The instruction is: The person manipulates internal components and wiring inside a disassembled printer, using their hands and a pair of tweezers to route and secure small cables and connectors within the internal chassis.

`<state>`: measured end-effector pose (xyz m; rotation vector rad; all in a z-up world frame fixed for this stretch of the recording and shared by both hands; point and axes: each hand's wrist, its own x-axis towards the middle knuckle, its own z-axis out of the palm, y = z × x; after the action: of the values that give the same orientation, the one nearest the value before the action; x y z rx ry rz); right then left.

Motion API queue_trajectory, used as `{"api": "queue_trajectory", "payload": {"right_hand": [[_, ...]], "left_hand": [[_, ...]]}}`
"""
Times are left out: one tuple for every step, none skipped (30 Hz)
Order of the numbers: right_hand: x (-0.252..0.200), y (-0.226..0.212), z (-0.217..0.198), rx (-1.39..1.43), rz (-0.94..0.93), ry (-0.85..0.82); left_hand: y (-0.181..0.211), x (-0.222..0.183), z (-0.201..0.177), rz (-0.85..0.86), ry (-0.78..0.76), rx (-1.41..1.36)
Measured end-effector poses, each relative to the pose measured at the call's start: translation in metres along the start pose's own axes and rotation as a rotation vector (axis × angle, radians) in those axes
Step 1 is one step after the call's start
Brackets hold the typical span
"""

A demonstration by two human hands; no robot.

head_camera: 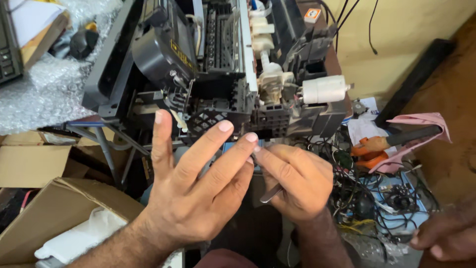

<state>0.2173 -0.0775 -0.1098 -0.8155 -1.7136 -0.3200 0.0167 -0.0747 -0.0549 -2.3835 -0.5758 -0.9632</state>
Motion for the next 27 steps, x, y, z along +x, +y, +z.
{"api": "queue_trajectory", "payload": {"right_hand": [[-0.001,0.000,0.001,0.011,0.003,-0.005],[-0.001,0.000,0.002,0.023,0.002,-0.009],[-0.001,-0.001,0.003,0.034,0.001,-0.013],[-0.001,-0.001,0.004,0.040,-0.003,-0.018],[-0.001,-0.001,0.005,0.045,-0.006,-0.023],[-0.001,-0.001,0.006,0.051,-0.010,-0.026],[0.000,-0.001,0.006,0.041,-0.011,-0.022],[-0.001,-0.002,0.007,0.031,-0.011,-0.018],[-0.001,-0.003,0.007,0.021,-0.011,-0.013],[-0.001,-0.003,0.007,0.013,-0.004,0.001],[-0.001,-0.003,0.006,0.005,0.003,0.016],[0.000,-0.003,0.006,-0.001,0.009,0.030],[0.000,-0.004,0.006,-0.008,0.030,0.040],[0.000,-0.004,0.006,-0.014,0.052,0.048],[0.001,-0.004,0.006,-0.020,0.073,0.057],[0.002,-0.005,0.007,-0.027,0.073,0.066],[0.003,-0.005,0.008,-0.033,0.073,0.075],[0.004,-0.005,0.009,-0.041,0.074,0.084],[0.005,-0.005,0.010,-0.042,0.075,0.086],[0.005,-0.005,0.010,-0.043,0.076,0.087],[0.006,-0.005,0.011,-0.045,0.077,0.089],[0.007,-0.005,0.011,-0.046,0.079,0.088],[0.007,-0.005,0.011,-0.046,0.081,0.088],[0.008,-0.006,0.012,-0.047,0.085,0.088],[0.008,-0.006,0.012,-0.046,0.085,0.088],[0.009,-0.007,0.013,-0.045,0.084,0.087],[0.009,-0.007,0.013,-0.044,0.083,0.087]], "left_hand": [[0.000,-0.003,0.000,-0.002,0.005,-0.007],[-0.001,-0.004,0.000,-0.004,0.013,-0.011],[-0.001,-0.005,0.000,-0.005,0.021,-0.015],[-0.001,-0.006,-0.001,-0.017,0.019,-0.012],[-0.001,-0.006,-0.003,-0.029,0.018,-0.009],[-0.002,-0.006,-0.004,-0.039,0.016,-0.005],[-0.002,-0.005,-0.004,-0.041,0.025,-0.009],[-0.003,-0.005,-0.004,-0.041,0.033,-0.014],[-0.002,-0.005,-0.004,-0.042,0.040,-0.018],[-0.003,-0.005,-0.004,-0.037,0.042,-0.017],[-0.003,-0.005,-0.005,-0.032,0.045,-0.016],[-0.003,-0.005,-0.005,-0.028,0.047,-0.013],[-0.002,-0.005,-0.005,-0.020,0.050,0.002],[-0.001,-0.006,-0.005,-0.011,0.052,0.017],[-0.001,-0.006,-0.006,-0.003,0.054,0.033],[-0.002,-0.006,-0.005,0.003,0.054,0.036],[-0.003,-0.006,-0.005,0.009,0.054,0.040],[-0.004,-0.005,-0.005,0.015,0.054,0.042],[-0.004,-0.005,-0.004,0.011,0.060,0.042],[-0.005,-0.004,-0.002,0.008,0.066,0.041],[-0.005,-0.004,-0.001,0.004,0.072,0.040],[-0.005,-0.004,0.000,0.002,0.078,0.039],[-0.005,-0.003,0.001,-0.001,0.085,0.037],[-0.005,-0.004,0.001,-0.004,0.091,0.035],[-0.005,-0.004,0.001,-0.011,0.088,0.031],[-0.005,-0.004,0.001,-0.019,0.086,0.028],[-0.005,-0.004,0.001,-0.027,0.084,0.025]]}}
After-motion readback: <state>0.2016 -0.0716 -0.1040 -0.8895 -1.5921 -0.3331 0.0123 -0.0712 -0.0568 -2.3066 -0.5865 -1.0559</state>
